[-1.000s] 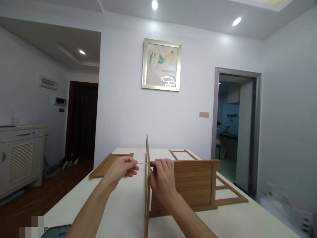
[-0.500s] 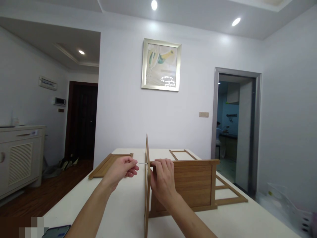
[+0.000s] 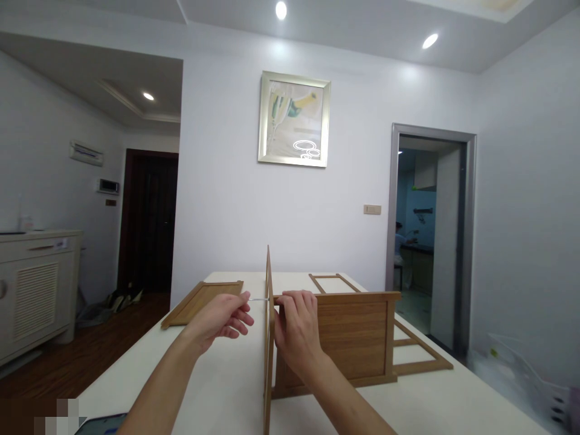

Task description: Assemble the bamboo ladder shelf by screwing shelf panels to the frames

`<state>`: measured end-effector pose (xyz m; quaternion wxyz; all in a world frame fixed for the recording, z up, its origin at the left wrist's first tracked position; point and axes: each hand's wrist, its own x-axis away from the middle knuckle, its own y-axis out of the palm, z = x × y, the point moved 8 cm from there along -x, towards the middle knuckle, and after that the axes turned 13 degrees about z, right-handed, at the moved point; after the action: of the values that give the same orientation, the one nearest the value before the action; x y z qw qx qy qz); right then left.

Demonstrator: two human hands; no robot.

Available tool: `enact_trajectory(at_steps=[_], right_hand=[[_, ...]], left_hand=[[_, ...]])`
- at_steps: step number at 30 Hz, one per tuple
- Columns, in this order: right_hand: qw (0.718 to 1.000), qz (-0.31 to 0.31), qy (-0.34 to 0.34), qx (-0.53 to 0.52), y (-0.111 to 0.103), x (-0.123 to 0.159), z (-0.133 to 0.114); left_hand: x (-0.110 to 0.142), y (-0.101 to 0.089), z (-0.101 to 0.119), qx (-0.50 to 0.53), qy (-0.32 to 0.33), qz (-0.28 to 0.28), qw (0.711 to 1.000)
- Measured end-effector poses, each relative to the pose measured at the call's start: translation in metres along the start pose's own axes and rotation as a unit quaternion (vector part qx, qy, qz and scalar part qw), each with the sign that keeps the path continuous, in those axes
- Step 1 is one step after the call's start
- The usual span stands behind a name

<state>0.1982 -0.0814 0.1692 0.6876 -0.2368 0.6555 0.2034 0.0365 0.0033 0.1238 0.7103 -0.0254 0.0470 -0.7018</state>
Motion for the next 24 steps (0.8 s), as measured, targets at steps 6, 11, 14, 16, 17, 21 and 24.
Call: enact_trajectory(at_steps=[6,11,14,16,17,21,24], right_hand=[[1.000,0.002,0.004,-0.004,0.0001,0.0008,0.0009],[1.000,-0.001,0.004,-0.002,0.0005,0.0011,0.0010],[1.000,-0.003,0.007,-0.006,0.0007,0.0008,0.0010],[1.000,-0.005,0.011,-0.012,0.0004,0.0006,0.0012],[1.000,-0.005,0.014,-0.014,0.0002,0.0004,0.0013],[1.000,-0.008,0.020,-0.021,-0.0002,0.0001,0.0013],[1.000,-0.007,0.021,-0.020,-0.0001,-0.0002,0.0013]], left_hand=[[-0.0002,0.0047,-0.0006,0.023,-0.001,-0.033,0.999],[-0.0016,0.0050,-0.0007,0.036,0.003,-0.034,0.999],[-0.0022,0.0040,-0.0005,0.039,0.007,-0.033,0.999],[-0.0019,0.0034,-0.0001,0.042,0.009,-0.031,0.999],[-0.0017,0.0032,0.0003,0.045,0.009,-0.030,0.999],[-0.0006,0.0037,0.0023,0.051,0.007,-0.027,0.998],[-0.0001,0.0043,0.0034,0.049,0.005,-0.024,0.998]])
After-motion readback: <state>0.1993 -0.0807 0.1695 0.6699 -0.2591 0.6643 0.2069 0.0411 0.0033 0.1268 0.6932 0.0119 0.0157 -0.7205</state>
